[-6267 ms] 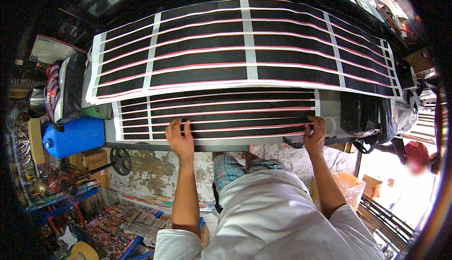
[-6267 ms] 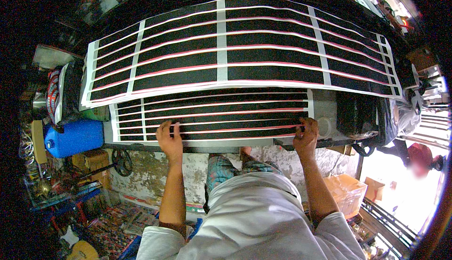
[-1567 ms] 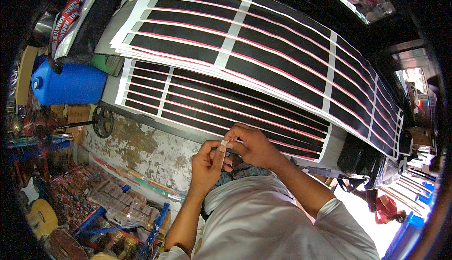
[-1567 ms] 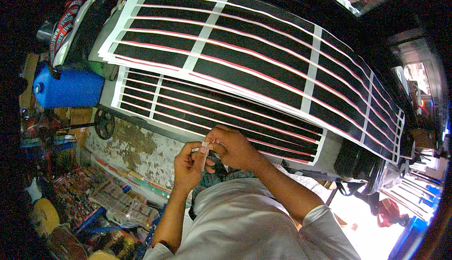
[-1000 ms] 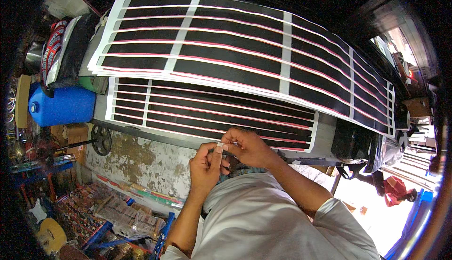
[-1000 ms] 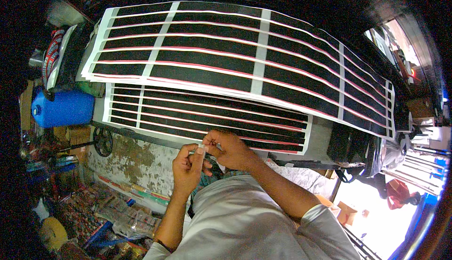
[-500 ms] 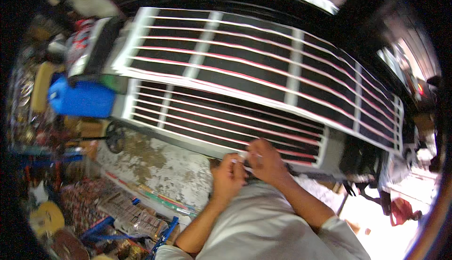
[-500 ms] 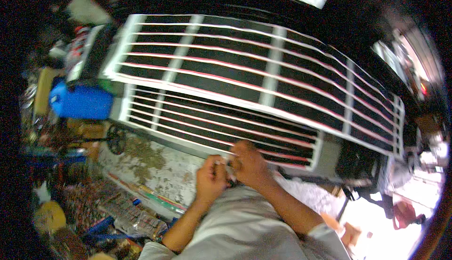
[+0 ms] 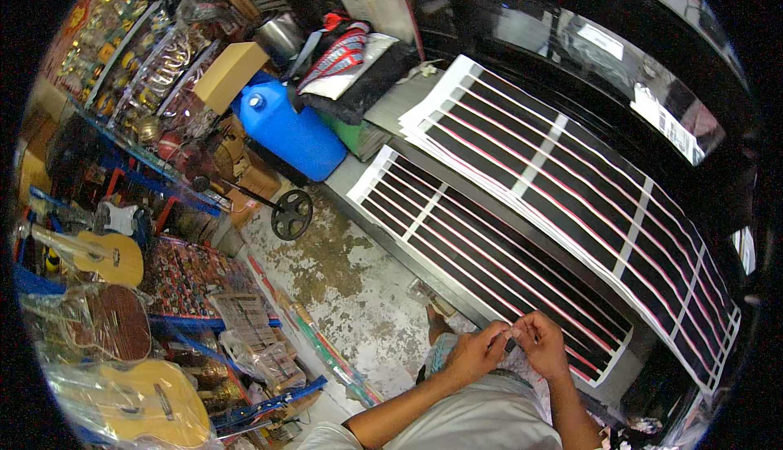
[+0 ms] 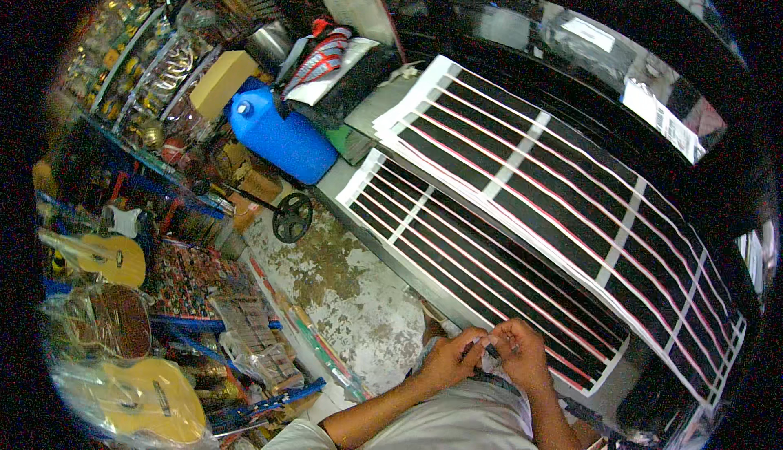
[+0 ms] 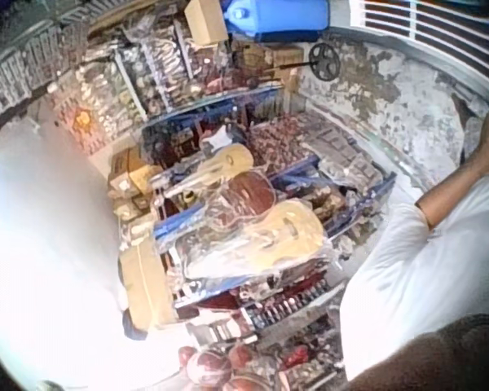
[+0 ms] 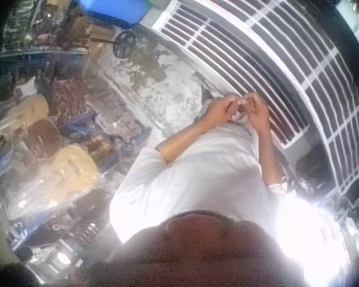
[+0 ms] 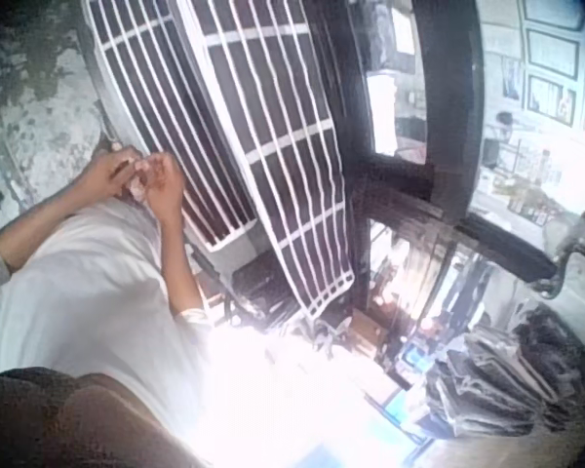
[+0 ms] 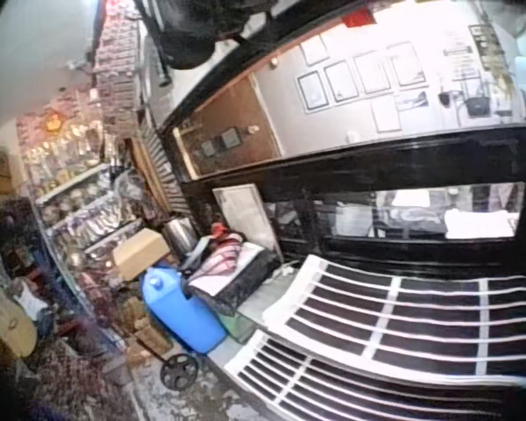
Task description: The person aligns and secures white strips onto a black solar panel frame using both hands. They repeatedly press and adjust the strips along the panel's grid to ensure they are straight and firmly attached.
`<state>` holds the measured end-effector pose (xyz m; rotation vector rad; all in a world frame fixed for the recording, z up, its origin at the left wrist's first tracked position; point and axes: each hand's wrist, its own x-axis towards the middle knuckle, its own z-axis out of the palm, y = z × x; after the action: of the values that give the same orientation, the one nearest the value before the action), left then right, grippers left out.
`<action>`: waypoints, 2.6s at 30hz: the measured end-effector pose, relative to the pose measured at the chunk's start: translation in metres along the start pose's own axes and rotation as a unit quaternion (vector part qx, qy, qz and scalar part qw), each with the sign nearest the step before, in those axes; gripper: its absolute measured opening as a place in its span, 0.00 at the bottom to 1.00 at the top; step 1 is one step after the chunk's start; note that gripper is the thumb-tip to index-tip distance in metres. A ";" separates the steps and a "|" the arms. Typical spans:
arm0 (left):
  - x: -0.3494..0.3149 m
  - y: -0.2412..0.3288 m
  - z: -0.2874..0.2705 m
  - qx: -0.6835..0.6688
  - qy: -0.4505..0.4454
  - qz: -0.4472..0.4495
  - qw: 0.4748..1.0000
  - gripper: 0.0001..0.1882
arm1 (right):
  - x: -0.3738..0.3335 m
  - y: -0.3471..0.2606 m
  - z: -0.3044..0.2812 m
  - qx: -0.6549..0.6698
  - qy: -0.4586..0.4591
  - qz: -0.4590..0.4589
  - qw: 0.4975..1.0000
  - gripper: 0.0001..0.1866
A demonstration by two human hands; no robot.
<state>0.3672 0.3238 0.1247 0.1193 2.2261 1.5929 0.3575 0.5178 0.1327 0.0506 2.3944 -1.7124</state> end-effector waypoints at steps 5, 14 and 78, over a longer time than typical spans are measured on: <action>-0.006 -0.013 -0.001 -0.006 0.023 0.005 1.000 0.18 | 0.011 -0.012 0.008 -0.036 0.008 -0.022 0.999 0.06; -0.004 -0.025 -0.028 -0.031 0.003 0.023 0.999 0.19 | 0.028 0.026 0.027 -0.015 0.053 0.000 0.998 0.06; 0.049 -0.029 -0.107 -0.083 -0.049 -0.108 0.989 0.13 | 0.246 0.198 0.038 -0.226 0.111 0.041 0.967 0.46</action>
<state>0.2874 0.2332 0.1139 -0.0857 1.9502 1.6079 0.1501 0.5257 -0.1083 0.2825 2.8422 -1.1419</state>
